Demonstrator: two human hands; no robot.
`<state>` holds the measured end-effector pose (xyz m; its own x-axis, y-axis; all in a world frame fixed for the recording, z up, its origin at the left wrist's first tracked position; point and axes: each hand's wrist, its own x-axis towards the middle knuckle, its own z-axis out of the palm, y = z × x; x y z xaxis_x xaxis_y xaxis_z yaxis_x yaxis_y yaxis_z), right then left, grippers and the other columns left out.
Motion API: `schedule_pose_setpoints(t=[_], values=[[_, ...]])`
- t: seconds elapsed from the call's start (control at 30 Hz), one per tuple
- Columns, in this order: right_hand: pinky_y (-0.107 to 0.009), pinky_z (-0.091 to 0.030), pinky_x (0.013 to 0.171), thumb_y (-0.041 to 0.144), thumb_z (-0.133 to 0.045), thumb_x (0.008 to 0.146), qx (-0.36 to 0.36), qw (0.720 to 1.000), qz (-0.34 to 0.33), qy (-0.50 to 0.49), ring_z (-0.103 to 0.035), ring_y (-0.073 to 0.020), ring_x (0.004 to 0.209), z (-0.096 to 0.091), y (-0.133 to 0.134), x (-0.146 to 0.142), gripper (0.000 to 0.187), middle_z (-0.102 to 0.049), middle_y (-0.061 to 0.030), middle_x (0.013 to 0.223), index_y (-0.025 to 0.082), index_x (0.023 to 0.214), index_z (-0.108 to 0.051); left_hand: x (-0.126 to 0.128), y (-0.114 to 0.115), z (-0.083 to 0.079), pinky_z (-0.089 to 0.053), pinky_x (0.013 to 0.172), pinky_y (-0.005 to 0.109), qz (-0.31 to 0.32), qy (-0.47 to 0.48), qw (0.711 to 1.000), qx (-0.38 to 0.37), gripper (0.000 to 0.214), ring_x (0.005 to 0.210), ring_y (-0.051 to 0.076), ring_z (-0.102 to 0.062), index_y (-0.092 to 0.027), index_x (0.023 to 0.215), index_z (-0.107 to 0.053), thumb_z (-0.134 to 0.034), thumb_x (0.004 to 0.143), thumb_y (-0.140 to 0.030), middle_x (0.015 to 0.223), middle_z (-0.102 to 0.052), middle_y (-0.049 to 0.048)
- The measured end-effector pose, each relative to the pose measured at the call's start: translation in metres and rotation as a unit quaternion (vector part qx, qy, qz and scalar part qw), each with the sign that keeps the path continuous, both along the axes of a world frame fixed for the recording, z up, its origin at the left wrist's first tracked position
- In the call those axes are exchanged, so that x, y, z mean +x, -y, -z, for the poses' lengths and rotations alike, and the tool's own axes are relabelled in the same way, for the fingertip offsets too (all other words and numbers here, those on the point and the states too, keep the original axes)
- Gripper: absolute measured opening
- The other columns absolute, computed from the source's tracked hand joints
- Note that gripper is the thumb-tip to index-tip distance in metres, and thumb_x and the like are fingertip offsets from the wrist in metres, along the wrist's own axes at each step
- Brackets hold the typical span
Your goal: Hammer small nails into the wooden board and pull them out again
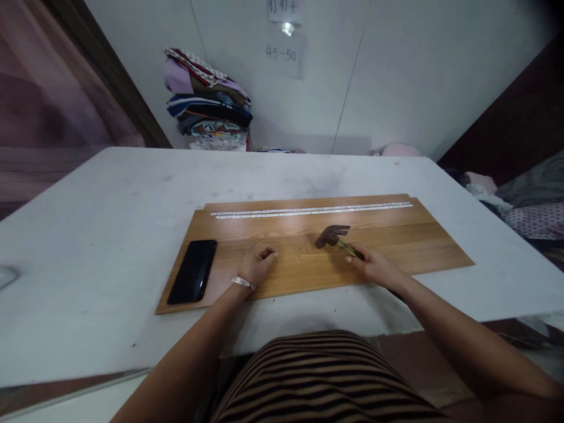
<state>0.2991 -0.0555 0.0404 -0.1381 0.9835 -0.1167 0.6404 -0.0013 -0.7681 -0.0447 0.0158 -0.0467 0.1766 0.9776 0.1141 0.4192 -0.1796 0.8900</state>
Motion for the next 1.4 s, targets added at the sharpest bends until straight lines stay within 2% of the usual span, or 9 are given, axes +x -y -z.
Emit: schedule_pose_setpoints(t=[0.37,0.53,0.7,1.03,1.23,1.4], values=[[-0.045,-0.056,0.093,0.036,-0.057,0.089,0.007,1.000,-0.007,0.021,-0.072,-0.0289,0.099,0.001,-0.001,-0.001,0.037,-0.079,-0.0076,0.109,0.022,0.118,-0.074,0.001,0.001,-0.002,-0.047,0.064,0.027,-0.007,0.007,1.000,-0.011,0.017,0.067,0.016,-0.059,-0.022,0.072,-0.068,-0.065,0.077,-0.038,0.069,-0.067,-0.0004],[-0.044,-0.056,0.093,0.036,-0.056,0.090,0.001,1.000,-0.014,0.018,-0.072,-0.0289,0.102,-0.005,-0.001,-0.002,0.037,-0.079,-0.0079,0.112,0.022,0.121,-0.073,-0.001,-0.001,0.005,-0.046,0.062,0.027,-0.007,-0.004,1.000,-0.009,0.018,0.066,0.016,-0.059,-0.023,0.073,-0.068,-0.065,0.078,-0.040,0.068,-0.067,-0.0006],[-0.046,-0.056,0.094,0.035,-0.058,0.088,-0.001,1.000,-0.020,0.024,-0.072,-0.0292,0.102,-0.003,-0.001,-0.001,0.038,-0.079,-0.0084,0.112,0.021,0.120,-0.073,-0.002,-0.002,0.011,-0.046,0.062,0.027,-0.006,-0.014,1.000,0.002,0.019,0.066,0.016,-0.058,-0.023,0.075,-0.069,-0.065,0.079,-0.041,0.069,-0.066,-0.0004],[-0.047,-0.055,0.096,0.036,-0.057,0.090,-0.006,1.000,-0.012,0.023,-0.072,-0.0298,0.102,-0.003,-0.001,0.000,0.038,-0.078,-0.0087,0.113,0.022,0.122,-0.072,0.001,0.000,-0.002,-0.046,0.062,0.027,-0.011,0.004,1.000,-0.015,0.017,0.066,0.016,-0.059,-0.023,0.073,-0.068,-0.064,0.077,-0.039,0.069,-0.068,-0.0002],[-0.047,-0.056,0.094,0.037,-0.058,0.090,-0.005,1.000,-0.016,0.021,-0.071,-0.0291,0.101,-0.001,0.000,0.001,0.036,-0.079,-0.0069,0.109,0.024,0.120,-0.073,0.000,-0.001,-0.003,-0.049,0.065,0.029,-0.002,-0.004,1.000,-0.013,0.018,0.068,0.017,-0.062,-0.022,0.074,-0.068,-0.064,0.078,-0.039,0.070,-0.069,0.0004],[-0.046,-0.056,0.096,0.036,-0.057,0.090,-0.005,1.000,-0.014,0.016,-0.071,-0.0289,0.104,-0.005,-0.001,-0.001,0.036,-0.078,-0.0074,0.114,0.024,0.120,-0.073,-0.001,-0.002,0.002,-0.053,0.069,0.031,-0.011,-0.013,1.000,-0.007,0.015,0.075,0.019,-0.067,-0.022,0.078,-0.072,-0.064,0.080,-0.035,0.076,-0.074,0.0020]])
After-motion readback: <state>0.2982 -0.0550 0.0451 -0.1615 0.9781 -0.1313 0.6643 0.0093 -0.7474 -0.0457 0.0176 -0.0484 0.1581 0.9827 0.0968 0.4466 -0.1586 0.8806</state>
